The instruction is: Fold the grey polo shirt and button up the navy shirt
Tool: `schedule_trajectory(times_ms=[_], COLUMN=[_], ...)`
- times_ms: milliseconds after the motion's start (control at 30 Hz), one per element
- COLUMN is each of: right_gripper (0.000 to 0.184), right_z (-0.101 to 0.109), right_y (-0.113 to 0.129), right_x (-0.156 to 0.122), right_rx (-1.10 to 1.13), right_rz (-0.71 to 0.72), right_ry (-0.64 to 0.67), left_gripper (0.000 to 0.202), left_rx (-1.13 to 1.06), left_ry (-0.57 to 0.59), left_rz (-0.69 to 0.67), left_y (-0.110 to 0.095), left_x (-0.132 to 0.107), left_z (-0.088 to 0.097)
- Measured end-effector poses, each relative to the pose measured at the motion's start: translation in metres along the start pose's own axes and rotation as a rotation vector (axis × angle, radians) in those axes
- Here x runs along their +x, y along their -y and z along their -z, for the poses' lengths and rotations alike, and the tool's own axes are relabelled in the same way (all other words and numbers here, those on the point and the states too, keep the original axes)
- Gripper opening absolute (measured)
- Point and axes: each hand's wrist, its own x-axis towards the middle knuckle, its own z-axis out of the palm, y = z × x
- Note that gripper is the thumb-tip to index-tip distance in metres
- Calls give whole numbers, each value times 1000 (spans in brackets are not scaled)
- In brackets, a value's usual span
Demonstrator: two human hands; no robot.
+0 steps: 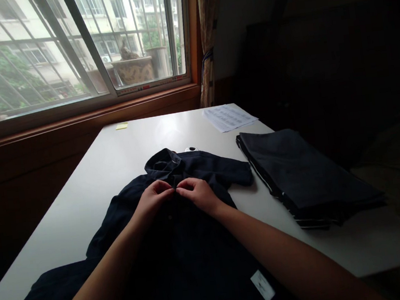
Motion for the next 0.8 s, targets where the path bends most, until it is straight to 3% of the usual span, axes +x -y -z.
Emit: schedule_trajectory(times_ms=[400,633,800], right_gripper=[26,17,15], right_z=[2,-2,-3], right_y=[1,-7,-8], right_x=[0,1,0], right_rx=[4,114,38], right_rz=[14,-14,55], right_ry=[11,20,-10], left_gripper=[28,29,26], left_rx=[-43,-99,-68], left_ry=[10,54,68], left_rz=[-14,-19,-57], left_y=[1,3,4], left_x=[0,0,1], left_z=[0,0,1])
